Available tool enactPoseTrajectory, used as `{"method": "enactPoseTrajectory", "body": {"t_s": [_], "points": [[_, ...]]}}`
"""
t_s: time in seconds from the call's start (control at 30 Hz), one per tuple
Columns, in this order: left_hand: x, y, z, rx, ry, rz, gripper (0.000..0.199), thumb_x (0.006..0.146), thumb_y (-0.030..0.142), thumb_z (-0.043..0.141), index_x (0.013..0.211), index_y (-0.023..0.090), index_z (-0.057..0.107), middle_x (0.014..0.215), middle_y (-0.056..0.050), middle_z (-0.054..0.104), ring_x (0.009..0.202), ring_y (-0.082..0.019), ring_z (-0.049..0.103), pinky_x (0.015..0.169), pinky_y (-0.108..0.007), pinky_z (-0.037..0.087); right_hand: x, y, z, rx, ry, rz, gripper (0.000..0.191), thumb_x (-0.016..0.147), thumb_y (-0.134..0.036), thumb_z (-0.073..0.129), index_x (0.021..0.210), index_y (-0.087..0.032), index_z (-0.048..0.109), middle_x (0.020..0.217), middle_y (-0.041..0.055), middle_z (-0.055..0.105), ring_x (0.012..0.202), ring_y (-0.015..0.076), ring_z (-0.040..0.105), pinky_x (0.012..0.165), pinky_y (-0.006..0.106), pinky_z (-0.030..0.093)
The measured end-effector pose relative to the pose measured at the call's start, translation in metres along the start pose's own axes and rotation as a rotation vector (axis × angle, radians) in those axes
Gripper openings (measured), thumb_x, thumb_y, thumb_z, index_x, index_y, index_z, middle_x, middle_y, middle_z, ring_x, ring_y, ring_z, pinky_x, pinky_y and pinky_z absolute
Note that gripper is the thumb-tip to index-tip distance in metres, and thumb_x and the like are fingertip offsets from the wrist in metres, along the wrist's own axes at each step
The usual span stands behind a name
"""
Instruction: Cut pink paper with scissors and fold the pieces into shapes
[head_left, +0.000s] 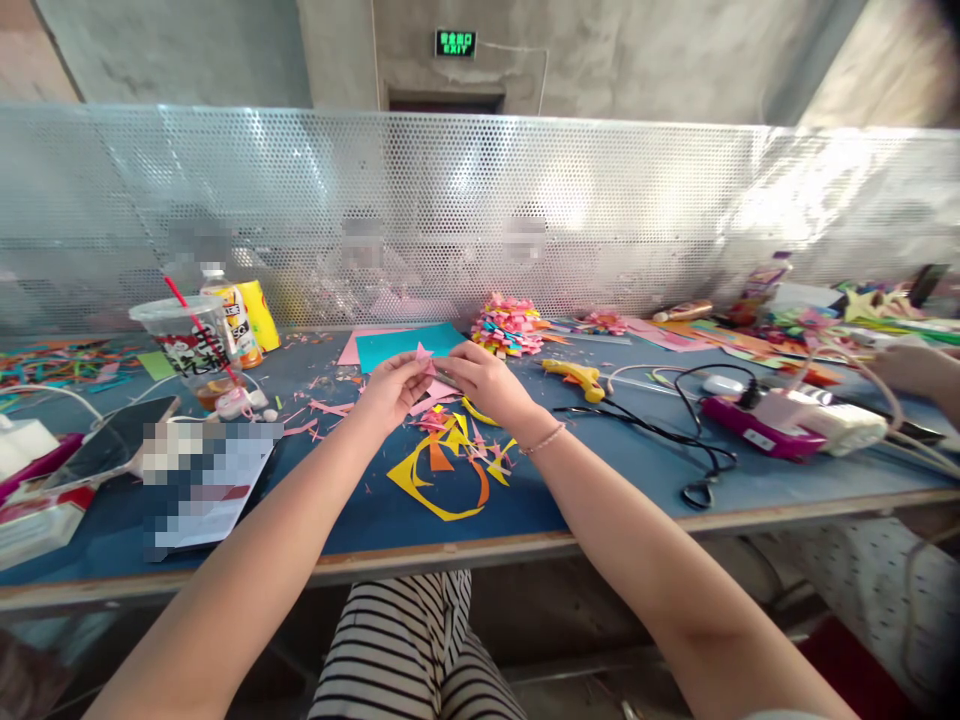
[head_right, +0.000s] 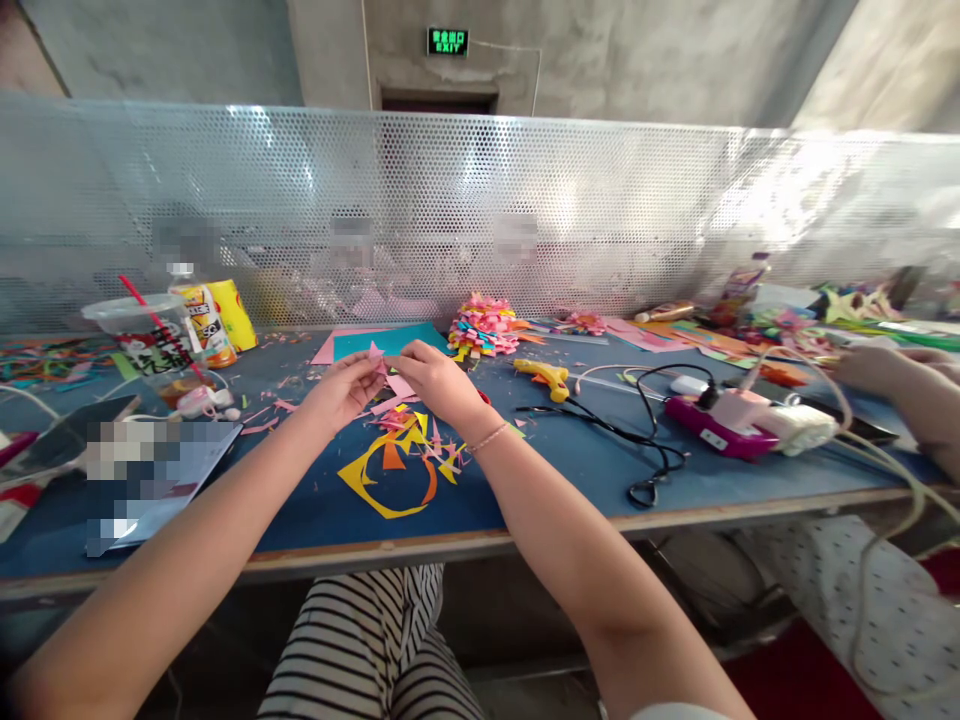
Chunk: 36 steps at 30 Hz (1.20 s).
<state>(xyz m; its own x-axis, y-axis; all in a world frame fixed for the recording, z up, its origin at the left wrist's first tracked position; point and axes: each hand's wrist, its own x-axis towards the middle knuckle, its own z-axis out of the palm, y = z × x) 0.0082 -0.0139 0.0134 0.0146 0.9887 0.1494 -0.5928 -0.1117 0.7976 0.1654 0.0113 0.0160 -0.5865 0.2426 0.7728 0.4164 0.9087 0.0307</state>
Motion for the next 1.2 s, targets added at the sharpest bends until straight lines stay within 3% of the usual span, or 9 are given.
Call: {"method": "enactPoseTrajectory", "body": {"t_s": [0.13,0.23,0.37,0.5,0.67,0.9,1.2], "points": [[0.002,-0.001,-0.003,-0.032,0.016,0.0,0.011,0.06,0.01,0.065,0.067,0.013,0.057,0.06,0.001,0.062,0.057,-0.006,0.058,0.062,-0.018,0.048,-0.002,0.0,0.0,-0.217,-0.101,-0.032,0.031,0.085,-0.017,0.035,0.111,-0.023,0.052,0.089,0.0068,0.05,0.079,0.014,0.046,0.067,0.025,0.042],[0.003,-0.002,-0.003,-0.037,0.015,0.004,0.011,0.06,0.011,0.065,0.066,0.013,0.057,0.06,0.002,0.061,0.056,-0.006,0.058,0.062,-0.017,0.048,-0.002,-0.003,0.0,-0.261,-0.122,-0.029,0.03,0.085,-0.018,0.037,0.11,-0.024,0.052,0.088,0.0062,0.05,0.076,0.0141,0.045,0.064,0.024,0.04],[0.004,-0.002,-0.003,-0.014,-0.001,0.018,0.011,0.06,0.012,0.066,0.067,0.014,0.057,0.059,0.002,0.061,0.056,-0.006,0.057,0.061,-0.018,0.047,0.0,-0.006,0.004,-0.018,-0.018,0.052,0.027,0.085,-0.019,0.036,0.103,-0.021,0.056,0.084,0.0057,0.05,0.075,0.0122,0.047,0.066,0.023,0.04],[0.006,-0.003,-0.004,0.047,-0.006,0.045,0.012,0.059,0.014,0.067,0.066,0.014,0.057,0.058,0.002,0.059,0.056,-0.005,0.056,0.062,-0.018,0.045,0.002,-0.002,0.013,0.192,0.135,0.259,0.018,0.083,-0.023,0.04,0.085,-0.016,0.057,0.074,0.0034,0.05,0.07,0.0118,0.047,0.063,0.023,0.039],[0.006,-0.007,-0.005,0.174,-0.043,0.084,0.014,0.058,0.017,0.066,0.069,0.014,0.058,0.061,0.002,0.059,0.057,-0.006,0.055,0.061,-0.019,0.043,0.003,-0.002,0.019,0.315,0.032,0.425,0.022,0.082,-0.032,0.041,0.068,-0.016,0.047,0.06,-0.0017,0.046,0.056,0.009,0.041,0.053,0.022,0.032],[0.004,-0.009,-0.004,0.36,-0.066,0.135,0.019,0.056,0.019,0.068,0.07,0.014,0.057,0.06,0.0,0.059,0.058,-0.009,0.055,0.06,-0.023,0.044,0.003,-0.005,0.019,0.357,-0.06,0.42,0.028,0.083,-0.033,0.037,0.063,-0.016,0.044,0.057,-0.0021,0.045,0.054,0.0084,0.041,0.053,0.022,0.029],[0.005,-0.006,-0.006,0.237,-0.091,-0.008,0.018,0.055,0.014,0.068,0.069,0.013,0.058,0.063,-0.001,0.059,0.058,-0.009,0.057,0.065,-0.024,0.045,0.003,0.0,0.019,0.378,-0.064,0.366,0.028,0.083,-0.029,0.037,0.058,-0.017,0.037,0.055,-0.0029,0.039,0.054,0.0084,0.037,0.053,0.022,0.028]]}}
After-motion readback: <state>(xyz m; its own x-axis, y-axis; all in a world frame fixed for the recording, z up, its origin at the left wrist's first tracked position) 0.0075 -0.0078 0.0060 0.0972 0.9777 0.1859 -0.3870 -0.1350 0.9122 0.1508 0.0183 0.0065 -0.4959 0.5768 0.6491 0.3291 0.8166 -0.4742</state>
